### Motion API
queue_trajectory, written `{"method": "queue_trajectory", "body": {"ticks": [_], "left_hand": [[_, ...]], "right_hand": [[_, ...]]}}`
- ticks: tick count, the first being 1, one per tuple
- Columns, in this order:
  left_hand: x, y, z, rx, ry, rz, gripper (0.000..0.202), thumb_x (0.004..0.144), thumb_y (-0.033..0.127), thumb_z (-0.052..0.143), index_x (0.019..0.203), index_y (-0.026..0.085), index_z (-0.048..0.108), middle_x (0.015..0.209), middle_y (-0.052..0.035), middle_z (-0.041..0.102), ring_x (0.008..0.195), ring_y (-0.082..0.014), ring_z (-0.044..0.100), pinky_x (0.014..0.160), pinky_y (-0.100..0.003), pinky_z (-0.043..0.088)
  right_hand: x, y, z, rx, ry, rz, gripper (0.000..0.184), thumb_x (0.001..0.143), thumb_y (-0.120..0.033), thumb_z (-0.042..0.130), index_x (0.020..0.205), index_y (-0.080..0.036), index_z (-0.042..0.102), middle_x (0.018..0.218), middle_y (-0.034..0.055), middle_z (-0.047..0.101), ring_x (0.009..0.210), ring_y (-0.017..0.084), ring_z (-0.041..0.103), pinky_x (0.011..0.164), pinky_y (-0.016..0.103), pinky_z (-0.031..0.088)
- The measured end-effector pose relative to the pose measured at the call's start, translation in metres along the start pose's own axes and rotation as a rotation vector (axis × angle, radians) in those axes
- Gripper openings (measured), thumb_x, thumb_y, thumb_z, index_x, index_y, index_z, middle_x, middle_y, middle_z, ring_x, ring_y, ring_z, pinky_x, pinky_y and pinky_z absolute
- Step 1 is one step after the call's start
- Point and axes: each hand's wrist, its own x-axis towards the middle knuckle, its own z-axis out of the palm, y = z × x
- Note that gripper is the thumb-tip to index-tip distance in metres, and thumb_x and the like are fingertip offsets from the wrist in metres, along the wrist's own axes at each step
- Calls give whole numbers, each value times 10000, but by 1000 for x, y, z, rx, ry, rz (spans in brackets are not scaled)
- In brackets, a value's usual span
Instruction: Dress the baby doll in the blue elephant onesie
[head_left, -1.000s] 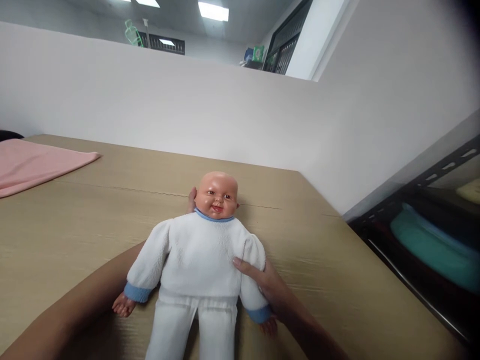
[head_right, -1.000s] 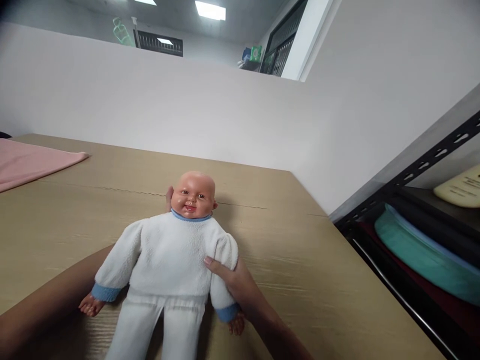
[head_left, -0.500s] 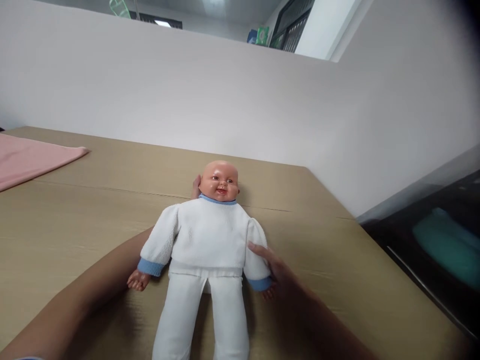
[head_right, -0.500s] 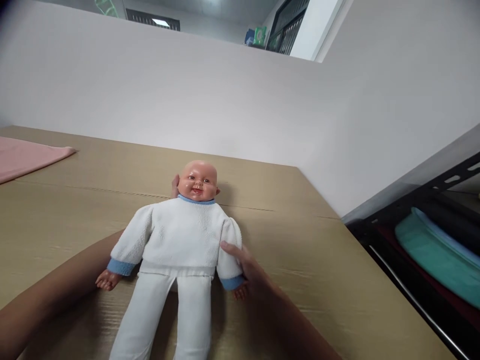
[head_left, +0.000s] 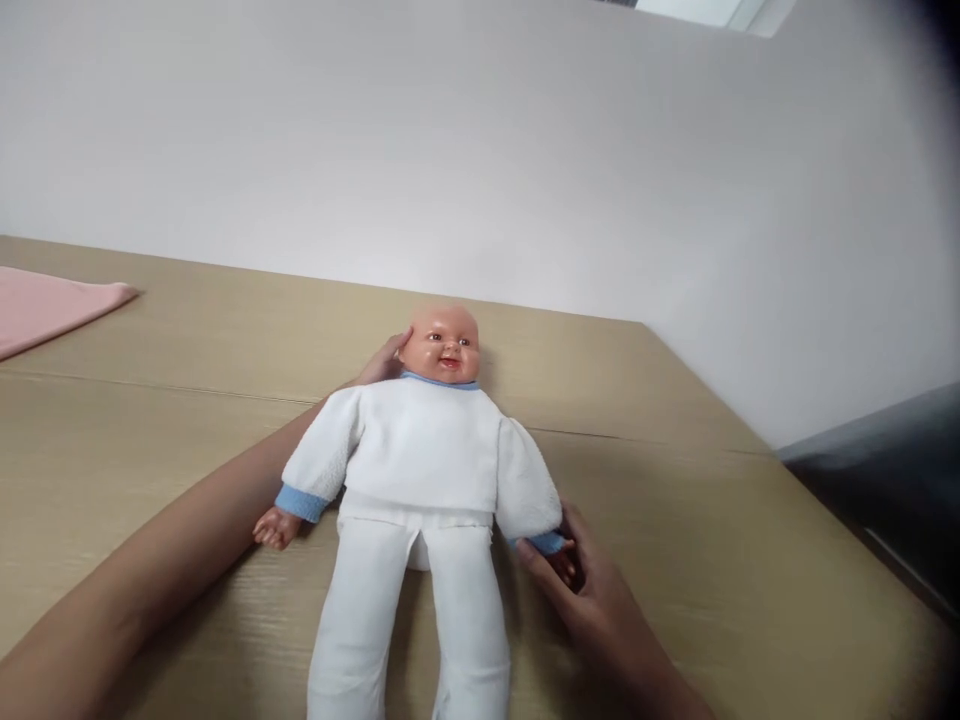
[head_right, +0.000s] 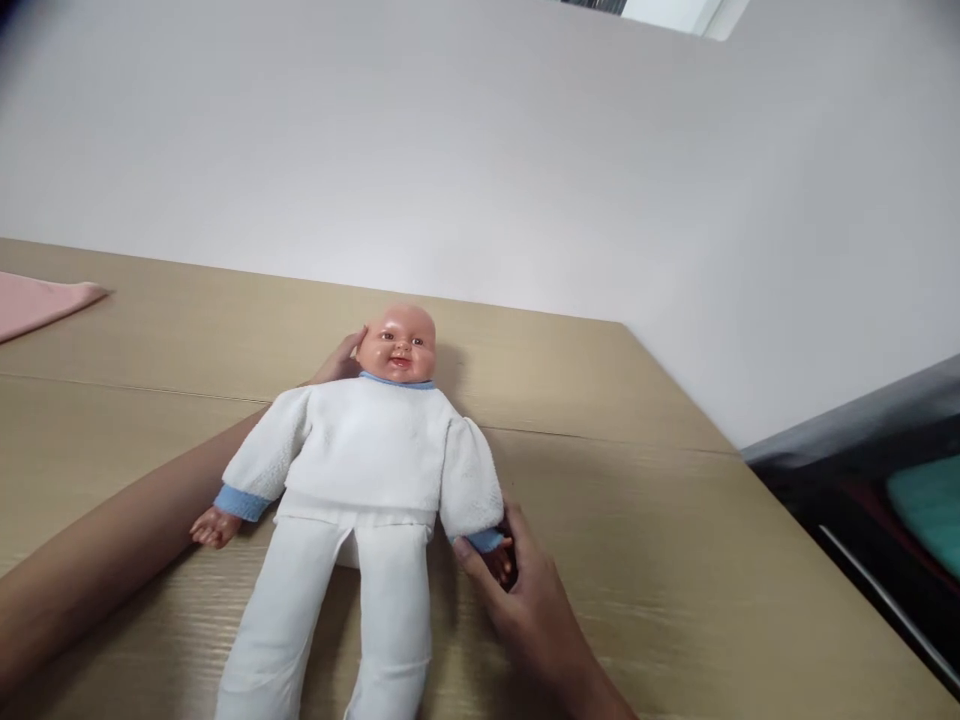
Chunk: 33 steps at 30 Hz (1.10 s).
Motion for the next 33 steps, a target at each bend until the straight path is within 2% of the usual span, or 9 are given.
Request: {"method": "queue_trajectory", "body": {"ticks": [2,6,10,13,18,22,24,28,33], "left_hand": [[4,4,-7,54,10,-62,708,1078,545,670,1647,126,628,1459,-163,809,1446,-405,728,1349,-553,455],[13,4,-4,146,-37,-151,689,1088,569,653,1575,83,690,1352,-186,853,1414,-425,746,1359,-572,438],[17,2,-6,159,-21,-105,630,1089,569,657,1512,110,741,1372,-166,850,1462,-408,714,1375,-550,427],[15,3,-12,170,26,-108,640,1074,585,681,1502,115,749,1422,-175,828,1529,-403,660,1383,-537,425],[9,3,-13,179,22,-75,629,1066,595,700,1435,92,782,1499,-199,783,1575,-396,616,1395,-522,414],[10,1,-12,216,44,-112,643,1045,621,744,1435,111,780,1494,-198,786,1573,-401,616,1406,-543,394],[10,0,-11,213,73,-81,607,1027,580,794,1446,141,778,1492,-182,791,1564,-402,626,1411,-538,390],[6,-2,-6,205,136,77,499,984,442,892,1412,206,791,1533,-129,777,1583,-385,609,1423,-476,376],[4,-3,-1,238,115,103,486,955,457,918,1360,213,807,1506,-133,791,1606,-409,576,1425,-533,358]], "right_hand": [[0,5,-1,-61,4,-20,655,940,-679,811,1415,-244,695,1076,102,847,952,327,789,884,419,653],[-1,4,-1,-141,41,-45,592,940,-706,785,1299,-238,733,1163,148,843,1019,356,789,925,450,638],[-1,-2,-2,-173,52,-33,580,918,-739,772,1225,-247,761,1151,155,832,1035,379,780,953,483,632],[-1,-2,-3,-165,52,-47,575,913,-721,782,1248,-254,771,1185,152,828,1076,386,777,979,489,627],[-1,1,-3,-170,46,-62,580,930,-713,767,1267,-241,772,1149,145,823,1011,361,787,897,457,645],[-1,2,-4,-206,51,-97,562,958,-714,736,1253,-237,773,1080,127,826,926,328,789,831,425,658],[-1,3,-4,-229,59,-123,557,967,-712,723,1251,-235,769,1071,122,826,918,322,792,825,421,664],[-1,4,-3,-248,65,-153,541,988,-698,706,1263,-235,761,1077,116,826,907,312,800,811,415,675],[-1,4,-3,-272,61,-150,541,985,-691,704,1258,-227,757,1001,102,822,833,303,789,762,418,673]]}}
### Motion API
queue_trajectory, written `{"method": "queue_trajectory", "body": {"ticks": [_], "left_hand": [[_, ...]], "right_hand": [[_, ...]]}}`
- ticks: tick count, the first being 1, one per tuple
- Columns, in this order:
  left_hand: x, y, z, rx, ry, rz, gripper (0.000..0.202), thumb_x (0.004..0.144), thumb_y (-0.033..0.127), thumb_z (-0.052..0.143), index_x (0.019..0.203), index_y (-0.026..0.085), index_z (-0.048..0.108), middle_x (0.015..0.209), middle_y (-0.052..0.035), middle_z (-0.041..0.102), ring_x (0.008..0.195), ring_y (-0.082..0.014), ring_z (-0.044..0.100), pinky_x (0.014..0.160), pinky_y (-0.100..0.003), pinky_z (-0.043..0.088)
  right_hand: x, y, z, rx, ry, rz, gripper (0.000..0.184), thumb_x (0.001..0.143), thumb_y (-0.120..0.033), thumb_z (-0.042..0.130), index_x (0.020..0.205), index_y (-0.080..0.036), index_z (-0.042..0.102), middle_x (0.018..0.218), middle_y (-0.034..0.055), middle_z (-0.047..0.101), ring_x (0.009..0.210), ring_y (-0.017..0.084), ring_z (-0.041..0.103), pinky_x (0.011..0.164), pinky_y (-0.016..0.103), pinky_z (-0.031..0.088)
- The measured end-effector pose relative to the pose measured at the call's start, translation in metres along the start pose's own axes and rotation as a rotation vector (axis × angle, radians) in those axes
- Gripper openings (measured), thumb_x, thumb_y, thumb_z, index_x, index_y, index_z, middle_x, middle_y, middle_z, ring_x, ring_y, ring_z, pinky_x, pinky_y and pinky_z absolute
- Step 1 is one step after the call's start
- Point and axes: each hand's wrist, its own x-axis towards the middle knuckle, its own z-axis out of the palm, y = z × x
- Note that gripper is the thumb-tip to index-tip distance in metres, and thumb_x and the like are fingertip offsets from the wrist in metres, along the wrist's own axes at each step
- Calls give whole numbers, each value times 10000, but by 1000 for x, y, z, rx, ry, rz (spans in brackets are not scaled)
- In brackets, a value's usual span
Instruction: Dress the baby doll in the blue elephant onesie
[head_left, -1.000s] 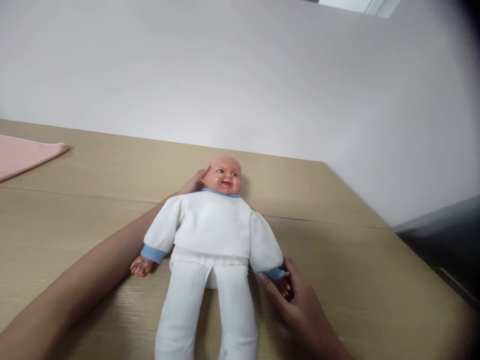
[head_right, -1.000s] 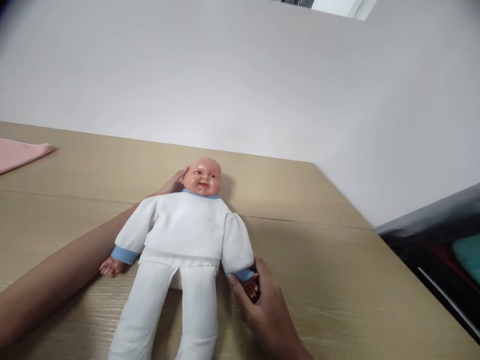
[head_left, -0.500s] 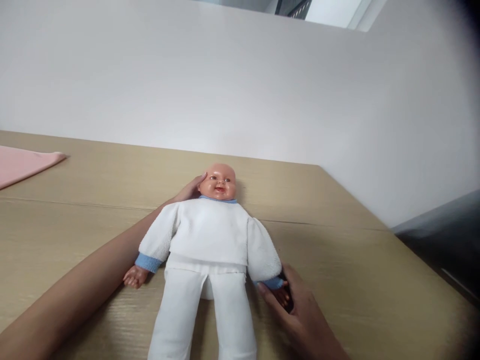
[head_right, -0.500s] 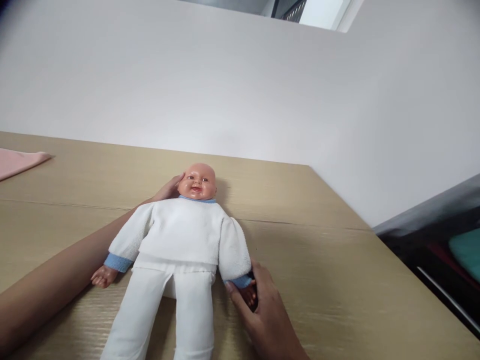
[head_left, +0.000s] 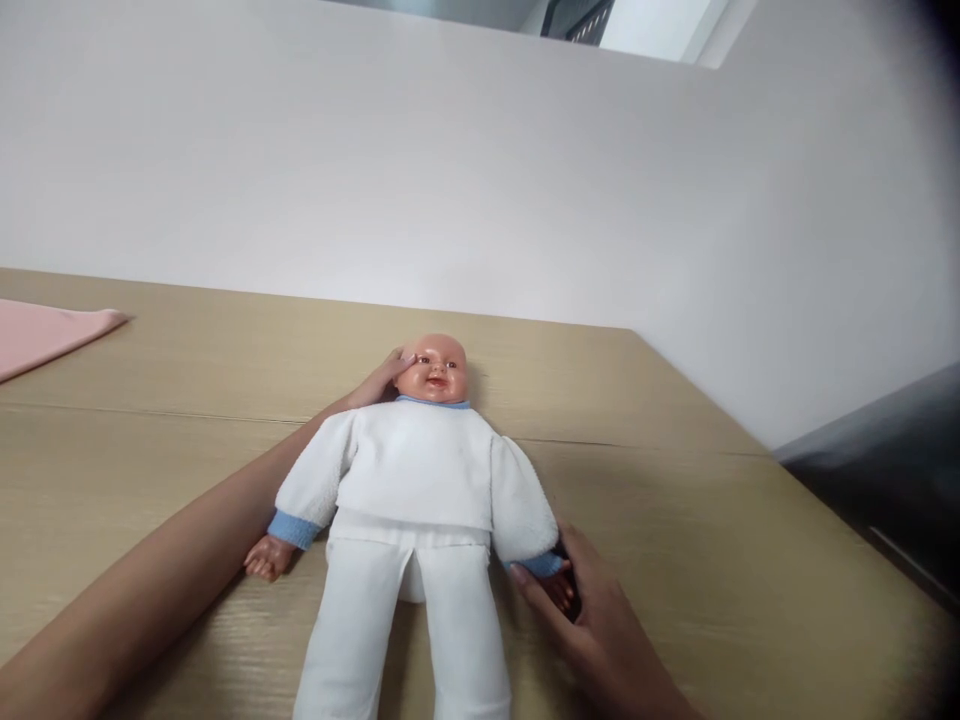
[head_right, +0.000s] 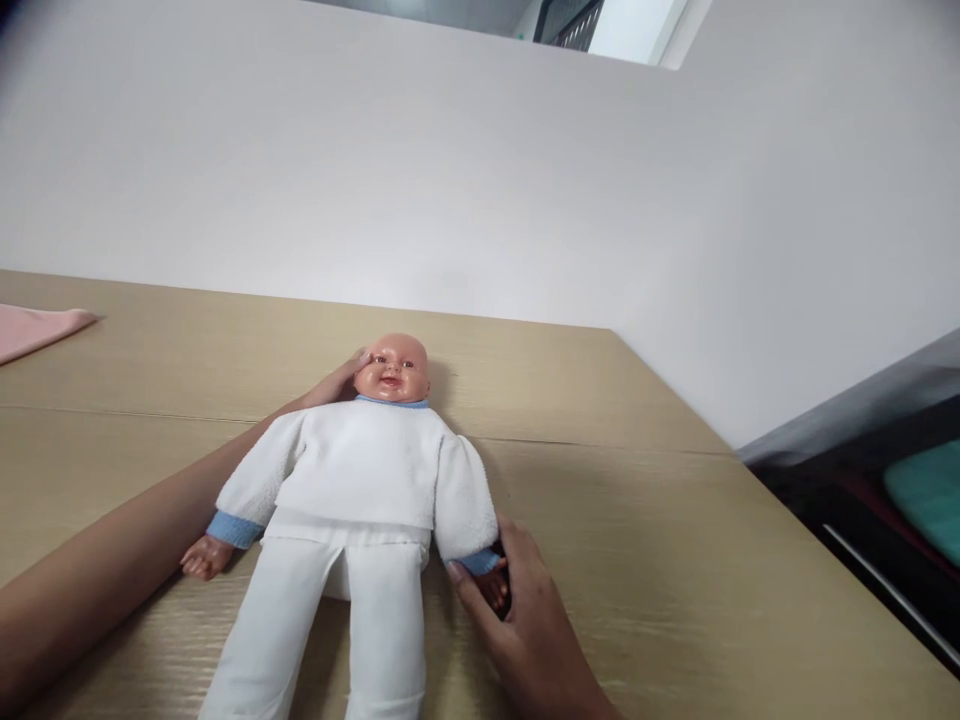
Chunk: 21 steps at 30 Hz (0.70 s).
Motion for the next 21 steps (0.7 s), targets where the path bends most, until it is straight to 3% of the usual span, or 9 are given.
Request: {"method": "queue_trajectory", "body": {"ticks": [4,13,21], "left_hand": [[-4,4,1,29,50,65,386,932,411,941,1239,202,836,1471,-132,810,1624,-397,555,1428,-501,342],[-9,1,12,19,54,76,426,935,473,926,1239,192,824,1417,-138,830,1578,-410,601,1393,-515,396],[-5,-4,6,66,86,78,420,940,530,917,1194,206,830,1467,-130,804,1608,-396,568,1398,-527,395]], "right_hand": [[1,-2,0,5,-6,2,535,983,-681,700,1256,-224,758,1001,106,824,829,304,793,736,410,667],[0,2,0,-18,14,-25,513,998,-662,702,1266,-227,735,1012,104,822,830,293,776,695,384,641],[1,1,0,-30,13,-28,506,1000,-681,700,1226,-231,743,1017,98,812,850,291,773,754,393,654]]}}
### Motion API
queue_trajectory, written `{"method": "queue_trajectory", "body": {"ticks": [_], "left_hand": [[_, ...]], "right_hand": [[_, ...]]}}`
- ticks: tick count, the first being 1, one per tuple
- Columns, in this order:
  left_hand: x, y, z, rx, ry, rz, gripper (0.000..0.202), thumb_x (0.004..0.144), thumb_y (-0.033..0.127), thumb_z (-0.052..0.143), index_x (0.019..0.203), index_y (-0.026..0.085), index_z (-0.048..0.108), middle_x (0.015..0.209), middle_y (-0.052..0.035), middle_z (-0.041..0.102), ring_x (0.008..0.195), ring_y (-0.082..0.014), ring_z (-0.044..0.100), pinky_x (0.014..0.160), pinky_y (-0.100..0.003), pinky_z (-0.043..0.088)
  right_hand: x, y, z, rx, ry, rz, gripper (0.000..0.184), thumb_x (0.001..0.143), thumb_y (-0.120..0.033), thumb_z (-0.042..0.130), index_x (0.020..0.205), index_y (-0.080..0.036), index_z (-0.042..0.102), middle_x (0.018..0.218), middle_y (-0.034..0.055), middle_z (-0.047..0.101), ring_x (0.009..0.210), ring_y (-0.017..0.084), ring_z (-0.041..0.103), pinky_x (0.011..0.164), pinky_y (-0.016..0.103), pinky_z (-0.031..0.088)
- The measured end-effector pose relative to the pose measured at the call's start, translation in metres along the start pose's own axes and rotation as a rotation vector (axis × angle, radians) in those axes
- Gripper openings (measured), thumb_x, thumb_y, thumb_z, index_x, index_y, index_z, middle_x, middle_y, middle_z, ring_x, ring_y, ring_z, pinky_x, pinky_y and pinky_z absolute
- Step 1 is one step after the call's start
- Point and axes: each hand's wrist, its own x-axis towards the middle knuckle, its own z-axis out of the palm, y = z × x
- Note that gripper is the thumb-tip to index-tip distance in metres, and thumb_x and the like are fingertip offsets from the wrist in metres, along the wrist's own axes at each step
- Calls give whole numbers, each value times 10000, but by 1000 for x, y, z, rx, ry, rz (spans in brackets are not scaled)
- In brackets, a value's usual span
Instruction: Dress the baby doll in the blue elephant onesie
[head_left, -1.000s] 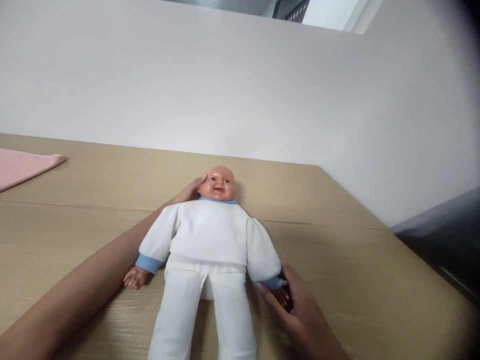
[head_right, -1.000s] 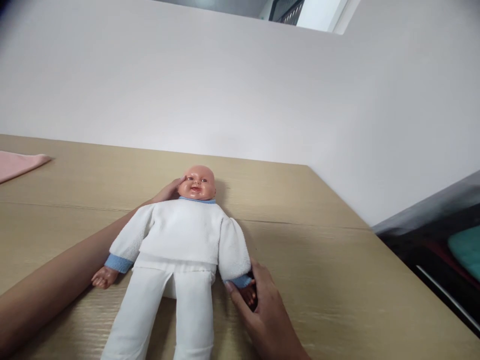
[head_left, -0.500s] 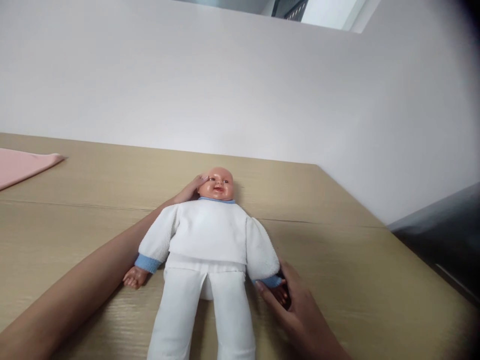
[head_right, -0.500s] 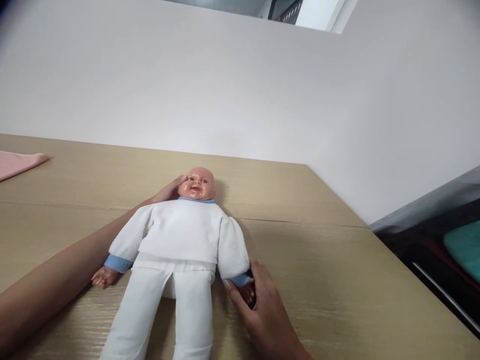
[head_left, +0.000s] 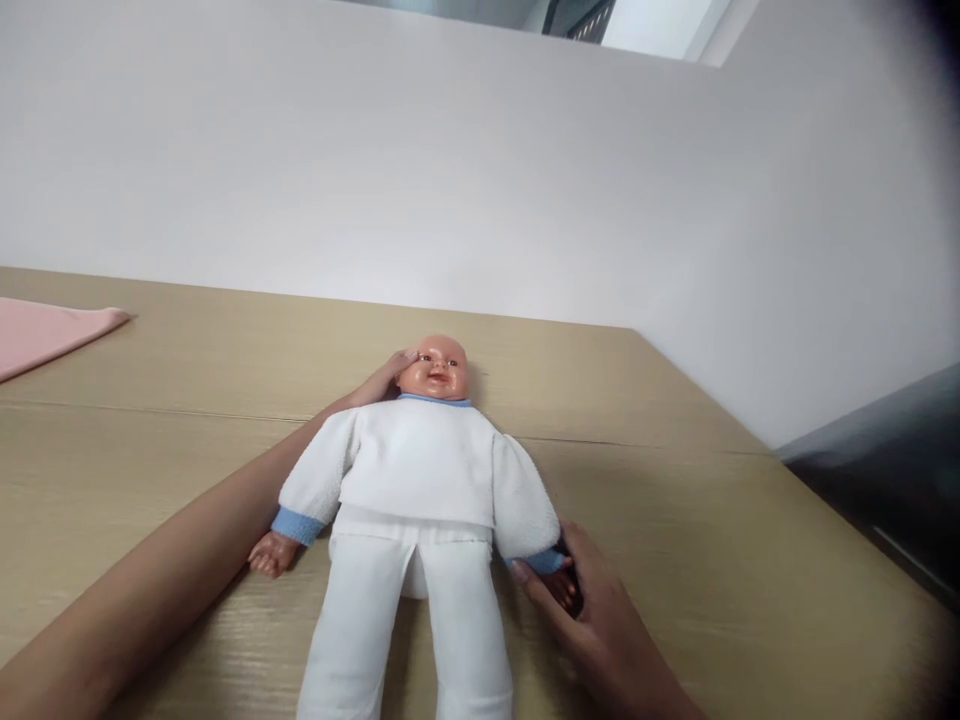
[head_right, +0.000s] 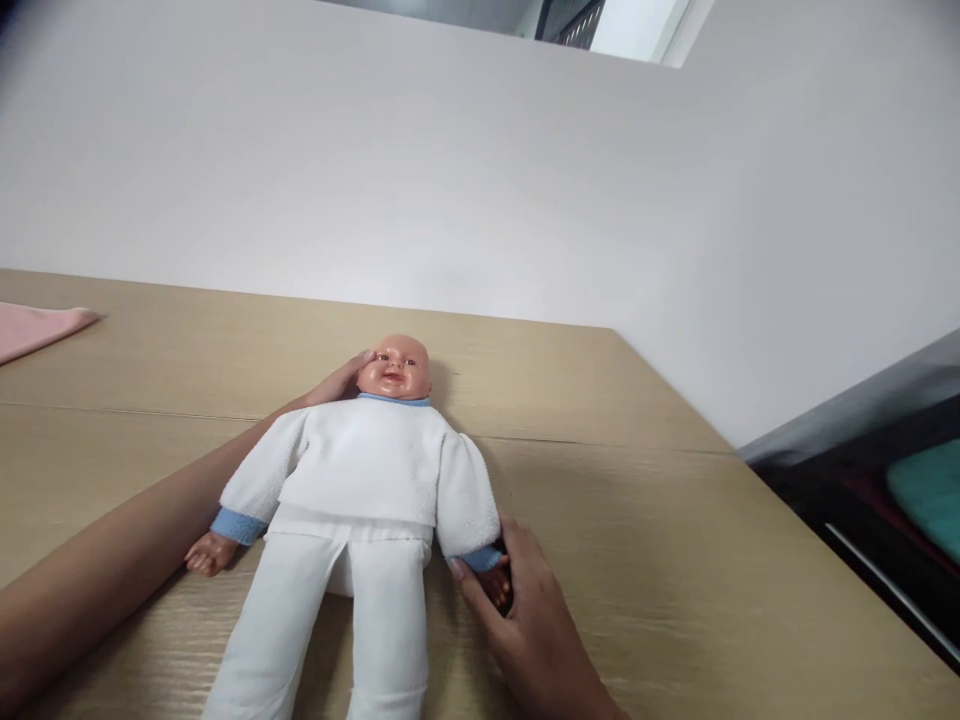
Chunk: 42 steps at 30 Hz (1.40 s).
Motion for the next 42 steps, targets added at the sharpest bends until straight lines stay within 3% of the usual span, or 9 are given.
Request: {"method": "queue_trajectory", "body": {"ticks": [4,10,17,22,26,31,34,39,42], "left_hand": [[2,0,-2,34,-15,2,442,930,553,918,1192,207,836,1491,-136,791,1626,-399,547,1403,-533,395],[0,1,0,19,-7,13,391,940,530,914,1168,225,831,1483,-104,798,1641,-388,528,1419,-520,381],[-2,4,1,-14,9,-17,355,943,483,917,1159,214,832,1466,-113,808,1638,-390,533,1410,-507,396],[-5,2,17,-57,-53,-94,450,991,513,860,1270,161,833,1360,-172,849,1547,-427,629,1410,-556,365],[-9,7,19,-60,-58,-112,519,950,514,903,1321,159,826,1299,-166,870,1490,-432,681,1413,-556,362],[-8,15,11,-65,-90,-154,497,921,475,939,1290,158,837,1316,-168,866,1495,-440,675,1399,-558,387],[-9,17,13,-54,-105,-163,464,931,481,924,1266,170,846,1319,-161,864,1475,-435,687,1381,-553,410],[-19,39,11,104,-109,-221,532,884,619,917,1215,208,856,1374,-173,831,1471,-436,670,1347,-573,419],[-38,64,-1,431,-21,-92,555,864,638,915,1233,231,841,1519,-168,746,1574,-425,554,1393,-568,310]], "right_hand": [[-1,0,0,6,-7,-3,516,999,-690,702,1234,-233,751,1020,96,811,859,294,774,785,404,658],[-3,10,4,-35,27,-6,546,1013,-700,692,1271,-222,734,960,76,784,778,272,723,710,382,609],[-1,3,0,-54,0,-25,503,1019,-673,684,1239,-223,727,923,66,769,786,268,707,734,384,610],[-1,1,0,-31,-2,-18,520,1023,-679,669,1276,-227,716,1002,85,789,869,296,739,812,422,636],[-1,-2,-1,-24,-24,-11,501,1029,-674,663,1244,-227,735,1063,110,793,948,323,759,879,462,649],[0,7,2,-154,90,-139,497,1023,-609,697,1352,-237,727,1330,176,750,1249,396,711,1097,588,600],[1,16,5,-231,148,-208,461,1017,-559,711,1354,-245,730,1424,186,717,1340,407,664,1153,612,574],[7,20,4,-278,172,-241,567,1011,-582,707,1429,-199,685,1432,206,719,1331,417,654,1158,642,564],[11,19,1,-242,176,-251,607,1078,-602,599,1505,-172,642,1431,213,736,1319,405,662,1159,638,556]]}}
